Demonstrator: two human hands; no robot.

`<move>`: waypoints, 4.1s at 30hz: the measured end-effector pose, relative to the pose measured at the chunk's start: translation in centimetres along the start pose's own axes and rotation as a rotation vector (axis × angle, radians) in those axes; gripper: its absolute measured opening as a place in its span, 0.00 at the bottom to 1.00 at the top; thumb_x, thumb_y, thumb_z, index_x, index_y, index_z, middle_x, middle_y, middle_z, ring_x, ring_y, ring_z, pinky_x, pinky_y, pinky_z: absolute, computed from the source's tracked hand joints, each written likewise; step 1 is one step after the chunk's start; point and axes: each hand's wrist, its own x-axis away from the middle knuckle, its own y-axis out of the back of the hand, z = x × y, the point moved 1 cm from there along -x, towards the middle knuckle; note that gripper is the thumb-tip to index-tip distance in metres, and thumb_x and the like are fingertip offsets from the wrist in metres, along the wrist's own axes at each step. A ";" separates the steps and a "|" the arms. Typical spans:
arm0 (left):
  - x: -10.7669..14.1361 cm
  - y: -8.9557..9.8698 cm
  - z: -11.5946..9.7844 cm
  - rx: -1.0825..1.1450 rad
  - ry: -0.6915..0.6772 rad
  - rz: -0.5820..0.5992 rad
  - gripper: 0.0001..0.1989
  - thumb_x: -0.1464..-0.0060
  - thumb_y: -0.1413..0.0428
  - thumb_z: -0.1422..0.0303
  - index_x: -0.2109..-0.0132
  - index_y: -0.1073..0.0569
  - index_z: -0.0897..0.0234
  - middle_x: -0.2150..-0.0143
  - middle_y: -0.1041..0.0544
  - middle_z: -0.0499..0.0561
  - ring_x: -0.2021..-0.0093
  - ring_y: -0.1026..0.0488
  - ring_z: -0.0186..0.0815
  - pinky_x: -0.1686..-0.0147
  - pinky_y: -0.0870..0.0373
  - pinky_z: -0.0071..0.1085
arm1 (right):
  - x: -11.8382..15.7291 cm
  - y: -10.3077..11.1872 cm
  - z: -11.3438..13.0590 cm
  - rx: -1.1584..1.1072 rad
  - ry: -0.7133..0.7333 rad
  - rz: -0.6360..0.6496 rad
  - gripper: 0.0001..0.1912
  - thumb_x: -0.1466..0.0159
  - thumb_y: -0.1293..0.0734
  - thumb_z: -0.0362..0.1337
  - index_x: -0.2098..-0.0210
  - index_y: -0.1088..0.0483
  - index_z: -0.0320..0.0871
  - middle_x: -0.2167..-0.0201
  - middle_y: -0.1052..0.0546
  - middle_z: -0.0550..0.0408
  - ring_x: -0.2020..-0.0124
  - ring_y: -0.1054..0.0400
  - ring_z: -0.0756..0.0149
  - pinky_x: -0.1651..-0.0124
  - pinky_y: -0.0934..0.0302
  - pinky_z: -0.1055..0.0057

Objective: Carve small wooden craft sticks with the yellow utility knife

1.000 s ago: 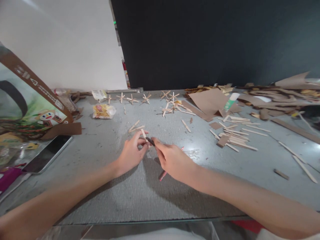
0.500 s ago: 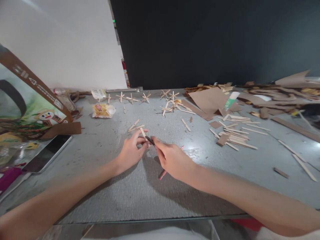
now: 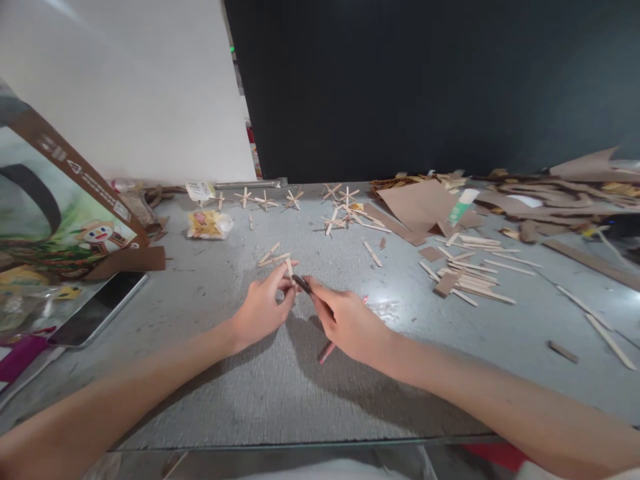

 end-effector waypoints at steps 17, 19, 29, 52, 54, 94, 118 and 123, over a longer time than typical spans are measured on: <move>0.2 -0.7 -1.4 1.094 0.168 0.032 0.26 0.38 0.37 0.60 0.38 0.22 0.69 0.70 0.21 0.53 0.70 0.26 0.35 0.66 0.31 0.34 | -2.4 1.1 -2.1 -0.731 -0.052 0.120 0.25 0.36 0.27 0.55 0.52 0.22 0.39 0.72 0.27 0.57 0.79 0.40 0.73 0.77 0.46 0.73; 0.2 -0.7 -1.7 1.120 0.168 0.039 0.26 0.39 0.35 0.59 0.39 0.22 0.69 0.69 0.20 0.54 0.69 0.25 0.35 0.65 0.30 0.35 | -2.5 1.2 -2.3 -0.754 -0.065 0.134 0.24 0.37 0.26 0.54 0.55 0.21 0.39 0.72 0.26 0.56 0.78 0.39 0.72 0.77 0.45 0.72; 0.0 -0.6 -2.1 1.246 0.247 0.092 0.24 0.42 0.32 0.61 0.41 0.21 0.67 0.67 0.18 0.54 0.71 0.23 0.34 0.64 0.28 0.34 | -2.4 1.5 -2.4 -0.789 -0.075 0.143 0.22 0.38 0.25 0.51 0.56 0.21 0.39 0.74 0.25 0.56 0.80 0.39 0.72 0.79 0.46 0.72; 0.2 -0.2 -2.7 1.188 0.177 0.106 0.58 0.43 0.30 0.63 0.20 0.60 0.57 0.68 0.17 0.49 0.73 0.24 0.31 0.68 0.30 0.29 | -2.3 1.7 -2.4 -0.752 -0.042 0.165 0.22 0.38 0.25 0.54 0.61 0.20 0.40 0.73 0.25 0.54 0.80 0.39 0.72 0.79 0.46 0.72; 0.2 -0.2 -2.7 1.152 0.163 0.118 0.54 0.42 0.30 0.63 0.21 0.55 0.60 0.69 0.17 0.49 0.73 0.24 0.31 0.69 0.30 0.28 | -2.3 1.7 -2.3 -0.738 -0.036 0.174 0.22 0.37 0.25 0.54 0.60 0.20 0.39 0.73 0.25 0.54 0.80 0.40 0.72 0.79 0.47 0.72; -1.0 -0.1 0.4 0.955 0.128 0.154 0.52 0.42 0.32 0.55 0.21 0.50 0.60 0.75 0.24 0.44 0.75 0.31 0.29 0.70 0.35 0.29 | -1.2 2.2 0.0 -0.585 -0.122 0.113 0.29 0.34 0.28 0.56 0.46 0.21 0.38 0.72 0.31 0.60 0.84 0.46 0.79 0.82 0.39 0.74; -1.3 0.3 0.5 0.852 0.164 0.140 0.50 0.39 0.34 0.58 0.21 0.53 0.58 0.71 0.21 0.47 0.73 0.30 0.30 0.66 0.34 0.29 | 0.3 1.0 1.9 -0.464 -0.123 0.066 0.18 0.29 0.34 0.47 0.46 0.24 0.44 0.77 0.39 0.64 0.80 0.47 0.73 0.74 0.23 0.66; -1.4 -0.1 1.2 0.812 0.170 0.146 0.51 0.39 0.34 0.57 0.21 0.54 0.61 0.68 0.19 0.49 0.71 0.28 0.32 0.65 0.33 0.30 | 0.4 1.1 2.0 -0.387 -0.116 0.071 0.31 0.33 0.34 0.39 0.31 0.32 0.49 0.64 0.29 0.57 0.76 0.43 0.73 0.73 0.22 0.68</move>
